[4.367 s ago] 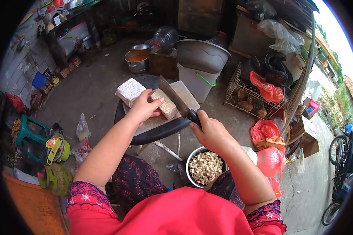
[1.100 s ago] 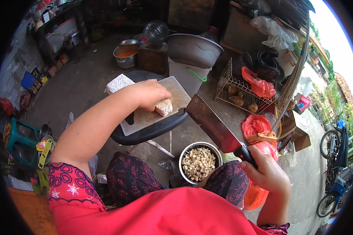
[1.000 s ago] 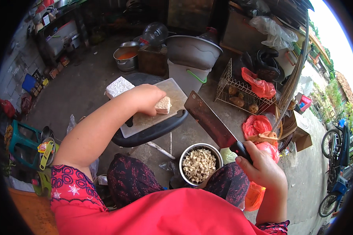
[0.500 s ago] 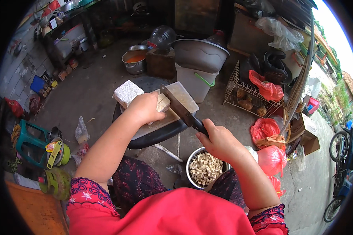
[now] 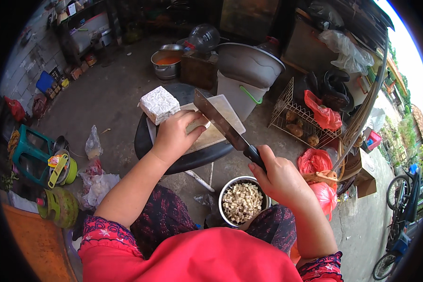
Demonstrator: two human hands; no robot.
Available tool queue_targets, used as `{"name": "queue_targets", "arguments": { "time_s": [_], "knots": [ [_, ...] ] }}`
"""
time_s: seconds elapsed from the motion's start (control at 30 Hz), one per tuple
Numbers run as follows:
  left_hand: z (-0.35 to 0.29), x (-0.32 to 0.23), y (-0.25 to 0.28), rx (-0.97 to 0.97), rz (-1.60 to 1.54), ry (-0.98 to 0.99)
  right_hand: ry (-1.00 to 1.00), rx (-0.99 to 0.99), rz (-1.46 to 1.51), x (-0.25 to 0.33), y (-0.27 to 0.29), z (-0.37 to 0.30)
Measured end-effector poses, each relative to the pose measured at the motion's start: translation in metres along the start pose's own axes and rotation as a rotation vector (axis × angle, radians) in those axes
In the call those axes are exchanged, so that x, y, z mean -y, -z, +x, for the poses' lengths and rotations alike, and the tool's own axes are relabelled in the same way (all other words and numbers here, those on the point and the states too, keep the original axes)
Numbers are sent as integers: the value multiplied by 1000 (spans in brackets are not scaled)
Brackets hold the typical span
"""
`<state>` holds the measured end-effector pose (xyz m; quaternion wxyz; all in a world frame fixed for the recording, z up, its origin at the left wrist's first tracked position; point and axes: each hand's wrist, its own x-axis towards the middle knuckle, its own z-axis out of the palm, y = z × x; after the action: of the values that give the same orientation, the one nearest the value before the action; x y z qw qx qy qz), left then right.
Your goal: The person cuts a block of tempeh into small cubes using a cleaver on a small stool, then transfers the pieces into a metal bowl.
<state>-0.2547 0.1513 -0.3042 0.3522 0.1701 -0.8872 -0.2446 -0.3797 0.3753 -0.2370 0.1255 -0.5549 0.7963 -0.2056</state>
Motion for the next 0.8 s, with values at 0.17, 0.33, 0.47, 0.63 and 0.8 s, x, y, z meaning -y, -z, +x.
{"name": "queue_targets", "arguments": {
  "time_s": [0.17,0.33,0.47,0.63,0.8],
  "knots": [
    [-2,-1,-1,-5,-9,4,-35,58,-61,7,-2,4],
    [-2,3,-2,11,-23,25,-79,191,-56,4,0,14],
    [-4,6,-5,-45,10,12,-102,255,-69,-2,-7,21],
    [-3,7,-3,-30,-21,25,-184,303,136,-14,-2,27],
    [-5,3,1,-74,9,-20,-124,192,126,-20,-2,12]
  ]
}}
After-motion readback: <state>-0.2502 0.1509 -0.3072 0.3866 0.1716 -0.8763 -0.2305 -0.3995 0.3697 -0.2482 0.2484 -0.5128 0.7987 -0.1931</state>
